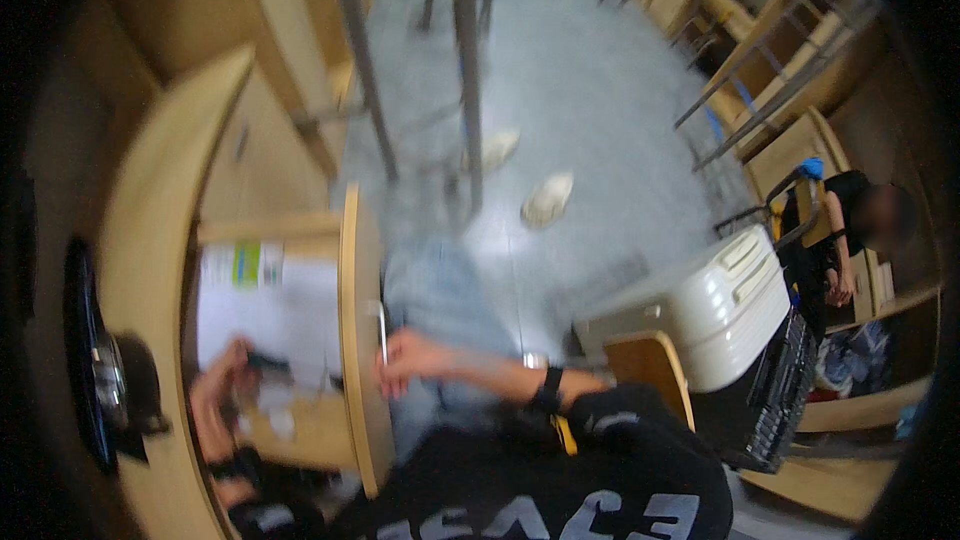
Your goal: The person unscrews a handle from a wooden drawer using a screwdriver and then replaces it, securing it back onto the drawer panel.
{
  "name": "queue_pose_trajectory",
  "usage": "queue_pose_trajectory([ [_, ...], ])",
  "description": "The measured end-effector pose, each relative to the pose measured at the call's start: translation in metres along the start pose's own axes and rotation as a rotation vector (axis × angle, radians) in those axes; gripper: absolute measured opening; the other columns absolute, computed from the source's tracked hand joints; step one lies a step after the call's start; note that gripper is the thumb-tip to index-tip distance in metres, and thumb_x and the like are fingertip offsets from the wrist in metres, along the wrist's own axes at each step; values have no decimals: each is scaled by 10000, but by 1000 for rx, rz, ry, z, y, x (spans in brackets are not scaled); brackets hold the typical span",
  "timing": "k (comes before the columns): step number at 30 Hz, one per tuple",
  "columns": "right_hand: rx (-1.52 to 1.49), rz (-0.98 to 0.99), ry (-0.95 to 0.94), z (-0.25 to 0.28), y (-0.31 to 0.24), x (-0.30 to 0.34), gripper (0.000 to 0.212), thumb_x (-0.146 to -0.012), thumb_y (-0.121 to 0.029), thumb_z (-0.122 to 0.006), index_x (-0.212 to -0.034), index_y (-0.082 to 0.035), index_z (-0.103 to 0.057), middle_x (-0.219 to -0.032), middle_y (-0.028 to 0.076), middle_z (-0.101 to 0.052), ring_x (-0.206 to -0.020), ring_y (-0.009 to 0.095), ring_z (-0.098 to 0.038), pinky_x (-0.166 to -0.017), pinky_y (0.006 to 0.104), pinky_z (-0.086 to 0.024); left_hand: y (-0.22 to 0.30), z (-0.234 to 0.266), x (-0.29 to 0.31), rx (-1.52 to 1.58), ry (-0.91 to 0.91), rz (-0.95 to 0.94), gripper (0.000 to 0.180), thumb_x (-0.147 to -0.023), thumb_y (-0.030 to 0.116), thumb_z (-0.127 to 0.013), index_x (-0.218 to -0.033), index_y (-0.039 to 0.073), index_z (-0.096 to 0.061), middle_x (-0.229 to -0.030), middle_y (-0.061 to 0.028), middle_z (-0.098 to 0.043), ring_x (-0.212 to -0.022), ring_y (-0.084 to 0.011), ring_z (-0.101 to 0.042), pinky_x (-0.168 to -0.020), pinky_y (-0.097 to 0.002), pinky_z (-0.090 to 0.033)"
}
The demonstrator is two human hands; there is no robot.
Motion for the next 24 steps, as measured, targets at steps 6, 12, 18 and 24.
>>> queue_pose_trajectory([
  [6, 90, 27, 236, 10, -17, 13, 130, -840, -96, -589, -898, 2, -651, -776, 100, -668, -644, 133, -621, -615, 254, -511, 42, -11, -11, -273, -74, -207, 367, -935, 435, -464, -728, 135, -505, -603, 53, -449, -495, -50, -376, -442, -192, -299],
  [12, -78, 31, 458, 16, -16, 29, 126, -792, 1, -598, -900, 42, -650, -801, 89, -661, -687, 140, -609, -648, 263, -495, 37, -23, 9, -6, 23, 42, 384, -893, 411, -452, -707, 80, -505, -545, 34, -435, -467, -60, -372, -420, -200, -300],
  [18, -175, 25, 395, 18, -5, 31, 208, -792, -14, -640, -993, 35, -621, -953, 91, -656, -869, 170, -626, -797, 296, -503, 23, -30, 7, -6, -294, 1, 288, -917, 335, -523, -866, 52, -512, -659, 1, -475, -546, -69, -392, -480, -201, -323],
  [24, -133, 59, 415, 18, -8, 32, 233, -809, -30, -631, -1034, 27, -605, -1002, 96, -644, -914, 178, -614, -820, 300, -493, 16, -11, -6, -225, -34, -48, 475, -886, 532, -478, -750, 86, -569, -571, 47, -458, -468, -41, -367, -409, -178, -288],
])
Point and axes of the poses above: each hand's wrist, its own x-axis away from the middle knuckle, its own z-axis out of the back of the hand, y = z × x, the point moved 9 cm from there along -x, towards the middle knuckle
